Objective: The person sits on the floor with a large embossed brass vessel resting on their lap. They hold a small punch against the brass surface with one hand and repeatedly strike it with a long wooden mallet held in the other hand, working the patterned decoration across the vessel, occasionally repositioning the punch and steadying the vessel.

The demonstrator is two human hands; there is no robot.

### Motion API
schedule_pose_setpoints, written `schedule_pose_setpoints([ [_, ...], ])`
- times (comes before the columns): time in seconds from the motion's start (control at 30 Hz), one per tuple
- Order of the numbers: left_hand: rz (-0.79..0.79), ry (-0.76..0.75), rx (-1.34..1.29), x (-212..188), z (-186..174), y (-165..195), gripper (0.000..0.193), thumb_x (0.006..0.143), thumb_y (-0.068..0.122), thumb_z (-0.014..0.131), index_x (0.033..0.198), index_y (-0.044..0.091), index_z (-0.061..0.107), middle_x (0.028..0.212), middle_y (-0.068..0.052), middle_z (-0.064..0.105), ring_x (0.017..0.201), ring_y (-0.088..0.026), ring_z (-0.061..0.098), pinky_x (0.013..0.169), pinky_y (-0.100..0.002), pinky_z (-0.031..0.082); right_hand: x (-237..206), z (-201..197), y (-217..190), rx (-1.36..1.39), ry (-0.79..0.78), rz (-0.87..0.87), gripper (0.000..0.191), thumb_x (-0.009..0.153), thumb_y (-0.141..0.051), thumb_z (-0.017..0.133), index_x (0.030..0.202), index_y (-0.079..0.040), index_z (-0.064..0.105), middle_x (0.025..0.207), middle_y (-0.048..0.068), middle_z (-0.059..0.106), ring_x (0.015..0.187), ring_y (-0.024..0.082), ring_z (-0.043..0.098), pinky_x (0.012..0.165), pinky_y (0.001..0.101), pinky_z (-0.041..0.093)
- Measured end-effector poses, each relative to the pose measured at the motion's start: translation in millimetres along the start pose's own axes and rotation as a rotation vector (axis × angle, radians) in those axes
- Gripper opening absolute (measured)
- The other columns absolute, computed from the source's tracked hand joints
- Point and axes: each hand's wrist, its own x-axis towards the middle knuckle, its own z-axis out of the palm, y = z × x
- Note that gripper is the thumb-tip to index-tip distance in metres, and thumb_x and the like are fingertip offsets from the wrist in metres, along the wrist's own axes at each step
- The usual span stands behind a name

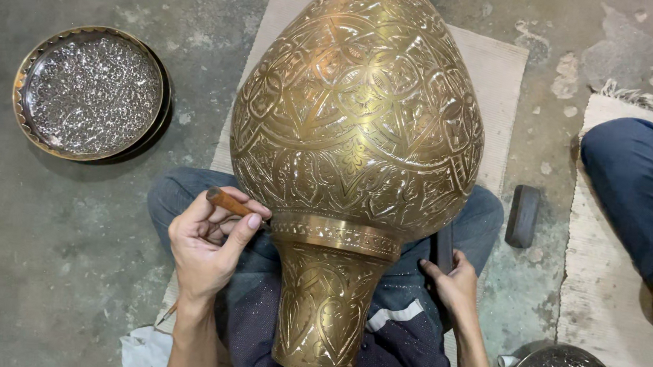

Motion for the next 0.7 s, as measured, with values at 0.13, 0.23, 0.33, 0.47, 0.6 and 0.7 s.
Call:
schedule_pose_setpoints([
  [0.13, 0.004, -0.027, 0.006, 3, 1, 5, 0.025, 0.092, -0.007, 0.071, 0.115, -0.006, 0.061, 0.101, -0.014, 0.076, 0.093, -0.014, 0.073, 0.083, -0.023, 0.06, -1, 0, -6, -0.02, -0.009, -0.005, 0.039, 0.077, -0.015, 0.084, 0.107, 0.003, 0.066, 0.069, 0.012, 0.071, 0.05, 0.016, 0.062, 0.049, 0.031, 0.049],
  [0.23, 0.015, -0.065, 0.007, 9, 8, 11, 0.025, 0.091, -0.007, 0.071, 0.115, -0.007, 0.062, 0.1, -0.014, 0.076, 0.094, -0.015, 0.074, 0.085, -0.024, 0.062, 0, 1, -7, -0.013, -0.025, 0.008, 0.039, 0.077, -0.015, 0.084, 0.106, 0.003, 0.066, 0.068, 0.013, 0.07, 0.05, 0.016, 0.062, 0.049, 0.0306, 0.048],
  [0.33, 0.038, -0.134, 0.013, 19, 19, 20, 0.025, 0.091, -0.007, 0.071, 0.115, -0.006, 0.063, 0.099, -0.013, 0.077, 0.093, -0.014, 0.075, 0.083, -0.025, 0.063, 4, 2, -2, 0.095, -0.08, -0.011, 0.04, 0.077, -0.014, 0.083, 0.108, 0.003, 0.064, 0.069, 0.01, 0.067, 0.048, 0.015, 0.059, 0.046, 0.0307, 0.046],
  [0.47, 0.126, -0.284, 0.045, 35, 42, 36, 0.021, 0.092, -0.003, 0.074, 0.112, -0.003, 0.069, 0.098, -0.011, 0.078, 0.087, -0.013, 0.077, 0.077, -0.024, 0.065, 9, -3, 6, 0.372, -0.198, 0.019, 0.034, 0.079, -0.011, 0.08, 0.106, 0.001, 0.064, 0.069, 0.007, 0.068, 0.046, 0.013, 0.056, 0.043, 0.027, 0.043],
  [0.6, 0.268, -0.474, 0.198, 56, 69, 50, 0.017, 0.091, 0.004, 0.079, 0.107, 0.002, 0.076, 0.089, -0.006, 0.081, 0.071, -0.009, 0.076, 0.061, -0.021, 0.059, 2, -14, 7, 0.59, -0.244, 0.099, 0.028, 0.088, -0.017, 0.074, 0.104, 0.002, 0.063, 0.068, 0.008, 0.069, 0.046, 0.012, 0.057, 0.041, 0.0245, 0.043],
  [0.7, 0.365, -0.554, 0.296, 67, 90, 59, 0.02, 0.094, 0.008, 0.078, 0.113, 0.005, 0.072, 0.094, -0.004, 0.08, 0.082, -0.009, 0.079, 0.071, -0.022, 0.064, -15, -19, -1, 0.622, -0.167, -0.048, 0.024, 0.09, -0.013, 0.073, 0.103, 0.004, 0.062, 0.068, 0.007, 0.065, 0.047, 0.012, 0.057, 0.043, 0.0243, 0.044],
])
